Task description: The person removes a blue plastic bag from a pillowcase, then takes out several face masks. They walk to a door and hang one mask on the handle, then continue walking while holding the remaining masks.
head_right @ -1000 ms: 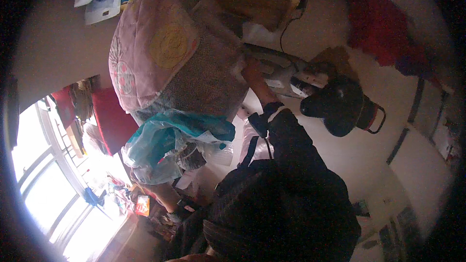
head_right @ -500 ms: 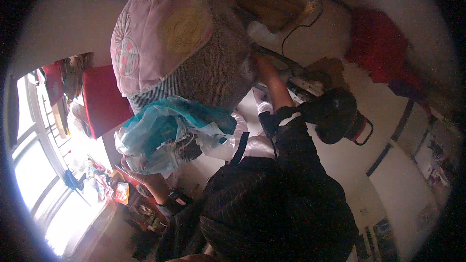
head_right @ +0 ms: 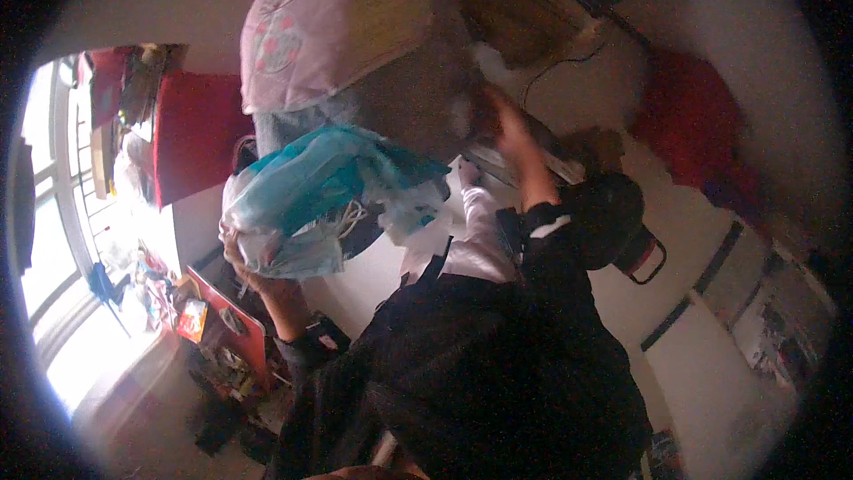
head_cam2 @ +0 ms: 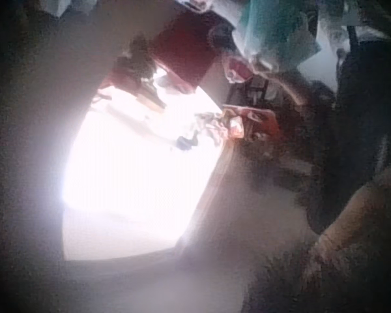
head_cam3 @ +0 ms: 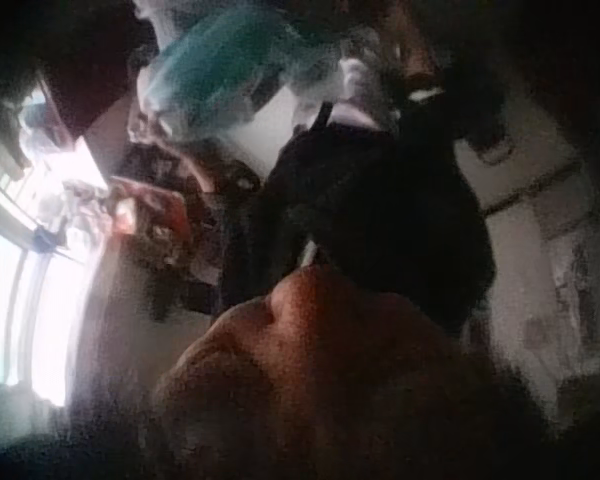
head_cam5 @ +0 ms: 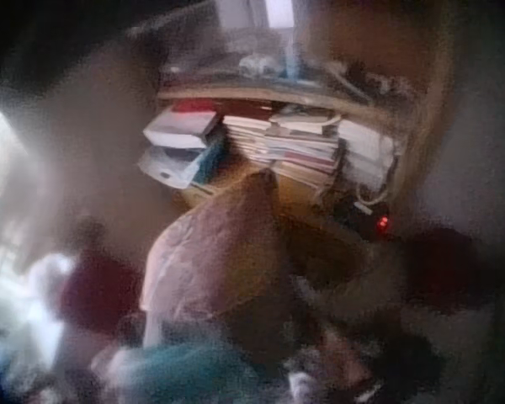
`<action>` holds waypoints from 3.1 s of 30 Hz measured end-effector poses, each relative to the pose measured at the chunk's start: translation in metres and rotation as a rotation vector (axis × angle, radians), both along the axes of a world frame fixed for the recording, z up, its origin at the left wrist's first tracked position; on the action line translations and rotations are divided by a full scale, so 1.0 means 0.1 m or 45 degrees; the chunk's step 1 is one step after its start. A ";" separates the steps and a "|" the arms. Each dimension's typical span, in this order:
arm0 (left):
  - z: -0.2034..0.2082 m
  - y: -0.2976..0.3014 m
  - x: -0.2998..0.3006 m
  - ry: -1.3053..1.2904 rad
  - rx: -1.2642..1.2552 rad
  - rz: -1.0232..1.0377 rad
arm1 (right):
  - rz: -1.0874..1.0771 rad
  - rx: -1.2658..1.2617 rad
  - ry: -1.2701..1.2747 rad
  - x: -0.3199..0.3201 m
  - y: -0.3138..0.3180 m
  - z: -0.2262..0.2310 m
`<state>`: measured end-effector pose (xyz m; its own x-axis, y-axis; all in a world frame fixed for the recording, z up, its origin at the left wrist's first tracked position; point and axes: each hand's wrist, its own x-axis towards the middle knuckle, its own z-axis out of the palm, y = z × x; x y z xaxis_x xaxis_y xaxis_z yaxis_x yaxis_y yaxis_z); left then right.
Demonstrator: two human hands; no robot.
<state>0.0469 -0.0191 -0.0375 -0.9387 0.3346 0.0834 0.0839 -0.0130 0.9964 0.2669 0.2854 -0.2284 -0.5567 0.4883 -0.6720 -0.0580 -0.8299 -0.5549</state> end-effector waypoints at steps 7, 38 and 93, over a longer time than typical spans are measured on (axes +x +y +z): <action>0.27 0.30 0.03 -0.968 0.621 0.086 | 0.356 0.686 0.370 0.05 -0.49 1.24; 0.28 -0.93 -0.85 -1.029 0.988 -0.197 | 0.454 0.757 0.287 -0.17 -1.53 2.67; -0.46 -1.94 -1.36 -0.812 0.325 -0.503 | -0.357 0.462 0.360 -0.31 -1.36 1.58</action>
<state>-0.0889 -0.2131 -0.0831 -0.6469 0.6960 -0.3116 -0.5609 -0.1573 0.8128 0.2363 0.1494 -0.0702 -0.5066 0.8171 -0.2752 -0.4385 -0.5190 -0.7337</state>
